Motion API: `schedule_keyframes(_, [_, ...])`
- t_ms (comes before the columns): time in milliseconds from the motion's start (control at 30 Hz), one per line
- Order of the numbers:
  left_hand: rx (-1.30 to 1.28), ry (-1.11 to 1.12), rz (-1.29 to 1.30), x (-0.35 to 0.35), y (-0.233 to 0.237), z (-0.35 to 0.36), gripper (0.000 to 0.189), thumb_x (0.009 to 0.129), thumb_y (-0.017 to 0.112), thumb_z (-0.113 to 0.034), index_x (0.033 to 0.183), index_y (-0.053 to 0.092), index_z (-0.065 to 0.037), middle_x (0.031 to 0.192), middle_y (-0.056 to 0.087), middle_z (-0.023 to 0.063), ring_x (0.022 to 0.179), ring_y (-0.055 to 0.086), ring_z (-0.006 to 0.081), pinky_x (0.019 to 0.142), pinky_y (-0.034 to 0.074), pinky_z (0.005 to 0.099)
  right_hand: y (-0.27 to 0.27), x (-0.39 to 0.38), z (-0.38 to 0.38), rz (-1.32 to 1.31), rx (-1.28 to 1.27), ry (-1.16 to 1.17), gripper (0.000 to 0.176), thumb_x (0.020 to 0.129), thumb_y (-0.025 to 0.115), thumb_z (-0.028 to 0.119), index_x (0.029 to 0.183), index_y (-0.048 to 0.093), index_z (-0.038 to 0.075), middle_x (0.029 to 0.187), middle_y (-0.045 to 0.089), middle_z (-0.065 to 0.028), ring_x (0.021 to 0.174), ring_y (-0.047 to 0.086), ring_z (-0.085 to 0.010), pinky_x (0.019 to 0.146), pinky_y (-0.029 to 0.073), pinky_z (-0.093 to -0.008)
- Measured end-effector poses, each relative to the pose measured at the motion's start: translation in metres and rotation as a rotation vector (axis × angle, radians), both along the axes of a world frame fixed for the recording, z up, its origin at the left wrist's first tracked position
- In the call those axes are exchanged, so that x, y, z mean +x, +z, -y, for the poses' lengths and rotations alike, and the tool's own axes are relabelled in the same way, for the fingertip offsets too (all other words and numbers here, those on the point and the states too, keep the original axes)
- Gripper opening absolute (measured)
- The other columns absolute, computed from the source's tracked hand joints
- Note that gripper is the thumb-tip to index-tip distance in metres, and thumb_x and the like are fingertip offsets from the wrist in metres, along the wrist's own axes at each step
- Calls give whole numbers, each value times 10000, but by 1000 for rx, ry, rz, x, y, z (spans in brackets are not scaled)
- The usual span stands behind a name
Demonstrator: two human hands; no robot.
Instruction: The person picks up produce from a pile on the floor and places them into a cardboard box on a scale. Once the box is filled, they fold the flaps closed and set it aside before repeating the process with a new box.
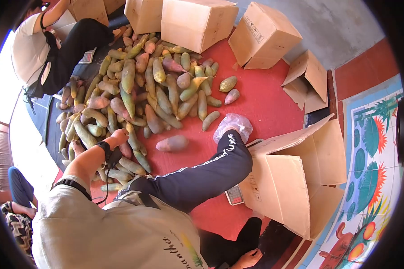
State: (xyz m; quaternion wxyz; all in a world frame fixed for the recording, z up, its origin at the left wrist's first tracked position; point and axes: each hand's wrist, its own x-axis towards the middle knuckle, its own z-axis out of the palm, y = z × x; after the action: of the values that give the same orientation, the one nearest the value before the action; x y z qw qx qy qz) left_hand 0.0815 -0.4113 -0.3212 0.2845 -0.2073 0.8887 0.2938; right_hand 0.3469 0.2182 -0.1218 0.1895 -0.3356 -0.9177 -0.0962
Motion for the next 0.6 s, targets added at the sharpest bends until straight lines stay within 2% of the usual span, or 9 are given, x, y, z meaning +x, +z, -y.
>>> schedule_keyframes(67, [-31, 93, -34, 3, -6, 2, 379, 749, 628, -177, 1108, 571, -71, 995, 628, 174, 928, 607, 326, 804, 479, 373, 1, -5, 3, -10, 16, 34, 155, 836, 577, 159, 803, 648, 25, 807, 632, -129, 701, 611, -296, 621, 508, -386])
schedule_keyframes(100, [-30, 100, -34, 5, -35, 15, 379, 749, 628, -177, 1108, 571, -71, 995, 628, 174, 928, 607, 326, 804, 479, 373, 0, -7, 4, -10, 17, 41, 155, 836, 577, 159, 803, 648, 25, 807, 632, -129, 701, 611, -296, 621, 508, -386])
schedule_keyframes(167, [-182, -211, -203, 9, -114, 45, 497, 754, 604, -154, 1235, 479, -145, 979, 623, 202, 942, 602, 330, 826, 466, 386, 0, -4, 3, -6, 15, 41, 160, 837, 575, 162, 806, 650, 25, 808, 633, -131, 708, 611, -297, 629, 510, -389])
schedule_keyframes(200, [-179, -208, -200, 6, -95, 36, 497, 754, 604, -154, 1235, 479, -145, 979, 623, 202, 942, 602, 330, 826, 466, 386, 0, -3, 2, -3, 18, 44, 160, 837, 575, 162, 806, 650, 25, 808, 633, -131, 708, 611, -297, 629, 510, -389])
schedule_keyframes(267, [-25, 114, -187, -18, -7, -4, 563, 763, 583, -136, 1295, 401, -168, 1013, 599, 234, 965, 583, 359, 834, 459, 412, -1, -5, 0, 18, 45, 60, 162, 840, 571, 164, 808, 649, 25, 817, 633, -130, 720, 613, -294, 638, 511, -389])
schedule_keyframes(300, [-22, 137, -212, -24, -4, -8, 526, 766, 563, -115, 1263, 400, -167, 1072, 557, 262, 1008, 548, 393, 854, 441, 429, -4, -3, -4, 20, 48, 63, 162, 840, 571, 164, 808, 649, 25, 817, 633, -130, 720, 613, -294, 638, 511, -389])
schedule_keyframes(467, [-76, 356, -286, -57, -26, -22, 501, 760, 575, -119, 1206, 349, -82, 1126, 526, 268, 1075, 509, 407, 903, 415, 432, -2, -5, -2, 50, 56, 62, 171, 844, 563, 167, 806, 645, 21, 813, 631, -134, 727, 612, -296, 649, 514, -384])
schedule_keyframes(567, [-7, 759, -357, -70, -19, -33, 548, 752, 614, -144, 1202, 333, -6, 1154, 526, 261, 1099, 509, 383, 925, 410, 418, 1, -8, 1, 44, 66, 92, 170, 839, 571, 167, 806, 643, 17, 809, 629, -139, 725, 610, -299, 653, 515, -386])
schedule_keyframes(600, [-12, 756, -353, -73, -114, -1, 556, 751, 622, -151, 1204, 335, -6, 1152, 527, 258, 1091, 517, 375, 912, 418, 415, -2, -8, -2, 41, 67, 96, 170, 839, 571, 167, 806, 643, 17, 809, 629, -139, 725, 610, -299, 653, 515, -386])
